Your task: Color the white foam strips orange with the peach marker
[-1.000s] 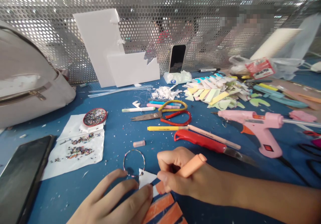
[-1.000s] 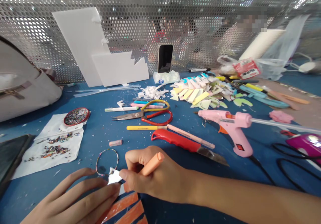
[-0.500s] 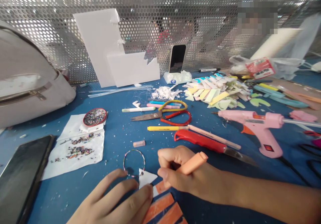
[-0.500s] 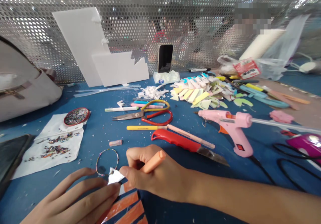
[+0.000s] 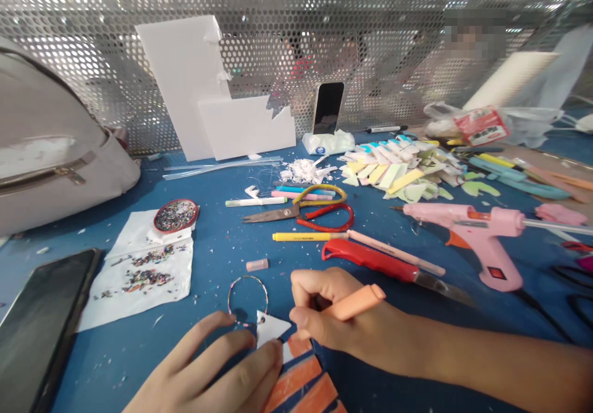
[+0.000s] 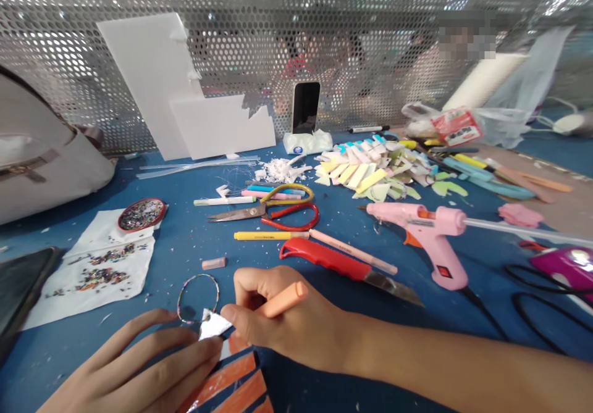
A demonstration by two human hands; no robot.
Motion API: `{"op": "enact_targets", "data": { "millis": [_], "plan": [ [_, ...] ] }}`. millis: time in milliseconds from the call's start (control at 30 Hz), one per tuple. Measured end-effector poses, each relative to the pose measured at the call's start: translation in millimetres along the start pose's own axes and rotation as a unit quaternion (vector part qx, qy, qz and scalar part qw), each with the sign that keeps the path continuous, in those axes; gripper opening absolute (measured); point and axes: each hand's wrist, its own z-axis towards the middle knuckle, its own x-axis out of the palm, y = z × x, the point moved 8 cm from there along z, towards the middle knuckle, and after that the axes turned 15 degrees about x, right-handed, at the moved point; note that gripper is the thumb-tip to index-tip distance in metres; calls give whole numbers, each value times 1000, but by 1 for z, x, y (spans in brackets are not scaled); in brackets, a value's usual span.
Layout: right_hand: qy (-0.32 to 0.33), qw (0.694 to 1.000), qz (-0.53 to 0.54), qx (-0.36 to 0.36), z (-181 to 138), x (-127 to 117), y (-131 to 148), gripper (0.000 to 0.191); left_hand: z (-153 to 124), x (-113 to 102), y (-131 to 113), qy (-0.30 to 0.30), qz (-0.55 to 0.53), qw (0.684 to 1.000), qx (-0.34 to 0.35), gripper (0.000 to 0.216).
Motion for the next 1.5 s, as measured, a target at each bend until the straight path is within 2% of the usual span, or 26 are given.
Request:
{"op": "enact_targets", "data": {
  "millis": [333,467,633,767,1067,1233,1500],
  "plan": [
    [11,1000,8,0,0,2,0,50,-1,3,1,5,-9,1000,-9,34],
    [12,1000,14,5,0,1,-1,47,1,1,0,0,2,1000,12,35],
    [6,1000,17,10,1,0,-3,46,3,-1,2,4,8,1000,-4,35],
    [28,999,25,8,1,3,-2,49,3,-1,1,-1,7,1000,4,35],
    [14,998,50,20,1,1,-7,42,3,0,1,4,1,1000,4,34],
    [24,998,49,16,1,2,-5,44,3,0,1,14,3,1000,19,33],
    [9,999,50,8,1,1,-1,46,1,4,3,9,-6,1000,0,34]
  ]
}}
